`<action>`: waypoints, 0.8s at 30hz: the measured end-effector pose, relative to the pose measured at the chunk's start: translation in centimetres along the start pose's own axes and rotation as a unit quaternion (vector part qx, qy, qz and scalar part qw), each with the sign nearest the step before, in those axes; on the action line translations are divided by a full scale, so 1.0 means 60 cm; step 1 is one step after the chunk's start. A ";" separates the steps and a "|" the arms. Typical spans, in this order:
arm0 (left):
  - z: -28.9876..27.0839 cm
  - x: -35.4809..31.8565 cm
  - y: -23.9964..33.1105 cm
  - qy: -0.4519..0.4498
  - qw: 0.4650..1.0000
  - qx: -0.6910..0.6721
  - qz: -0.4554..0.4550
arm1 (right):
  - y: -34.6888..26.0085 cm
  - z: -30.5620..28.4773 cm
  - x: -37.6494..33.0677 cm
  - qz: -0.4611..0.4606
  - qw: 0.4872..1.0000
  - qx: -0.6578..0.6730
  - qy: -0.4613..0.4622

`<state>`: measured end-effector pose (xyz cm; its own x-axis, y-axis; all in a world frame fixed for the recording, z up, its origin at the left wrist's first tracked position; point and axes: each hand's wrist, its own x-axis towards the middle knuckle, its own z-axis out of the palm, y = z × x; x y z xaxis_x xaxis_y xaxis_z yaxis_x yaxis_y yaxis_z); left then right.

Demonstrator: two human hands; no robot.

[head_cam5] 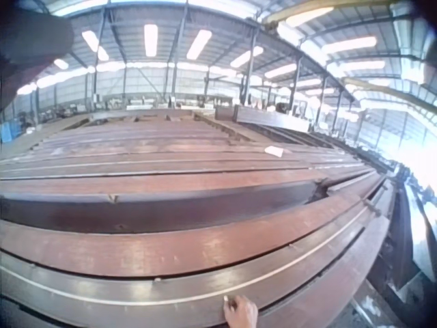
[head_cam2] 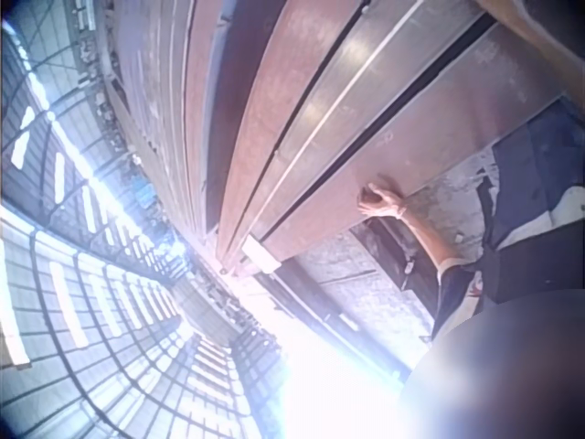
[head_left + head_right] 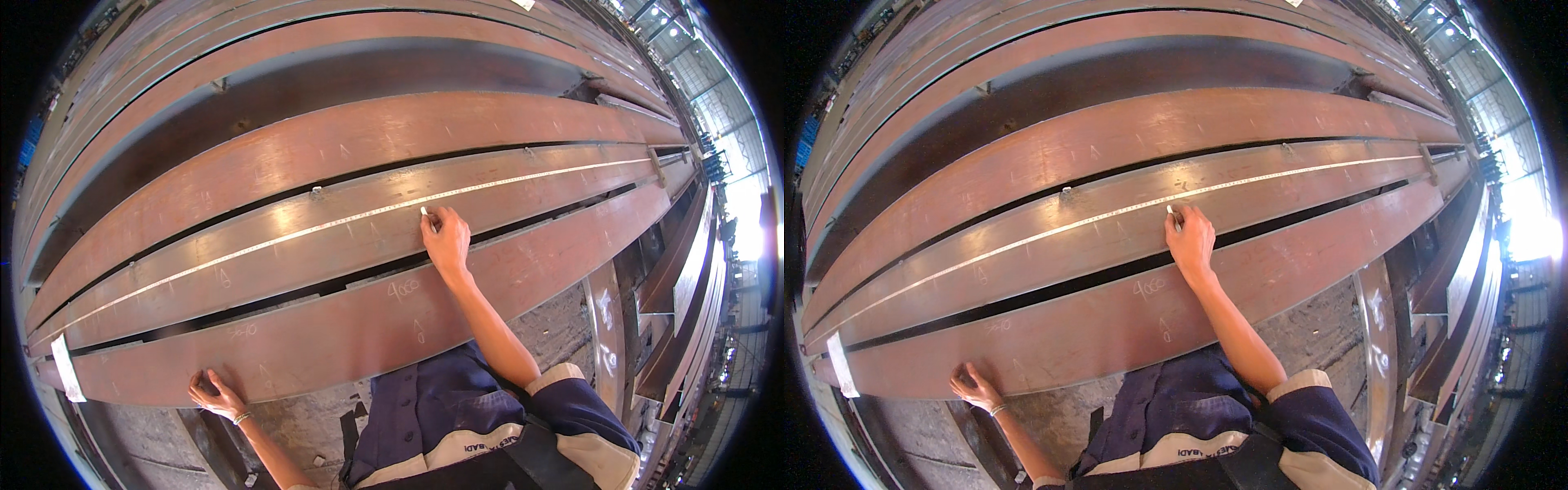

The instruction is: The person measures long metal beams with a tape measure and marks measurements with chalk. They repeatedly measure and mark multiple beams, then briefly consult a document before continuing the marking process.

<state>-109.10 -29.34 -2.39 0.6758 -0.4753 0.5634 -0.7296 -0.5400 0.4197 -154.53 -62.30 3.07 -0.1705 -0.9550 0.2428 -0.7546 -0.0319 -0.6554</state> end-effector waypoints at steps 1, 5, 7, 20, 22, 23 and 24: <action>0.000 0.000 -0.001 -0.001 1.000 0.001 0.001 | 0.003 0.002 0.005 -0.008 1.000 0.007 0.000; 0.003 -0.001 -0.006 0.004 1.000 0.010 0.000 | 0.011 0.014 0.020 -0.026 0.999 0.028 0.002; 0.004 -0.001 -0.009 0.006 1.000 0.007 0.009 | 0.013 0.020 0.022 -0.031 0.999 0.029 0.004; 0.000 0.003 -0.011 -0.015 1.000 0.007 -0.002 | 0.009 0.020 0.023 -0.046 0.999 0.019 0.004; 0.001 0.004 -0.012 -0.014 1.000 0.010 0.002 | 0.008 0.019 0.023 -0.050 0.999 0.021 0.004; 0.001 0.004 -0.014 -0.014 1.000 0.008 0.000 | 0.008 0.019 0.023 -0.052 0.998 0.019 0.002; 0.001 0.003 -0.015 -0.014 1.000 0.013 0.004 | 0.009 0.019 0.023 -0.053 0.998 0.018 0.001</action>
<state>-108.35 -28.99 -2.72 0.6724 -0.4990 0.5466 -0.7326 -0.5541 0.3953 -154.45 -63.98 2.24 -0.0918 -0.9453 0.3130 -0.7455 -0.1432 -0.6510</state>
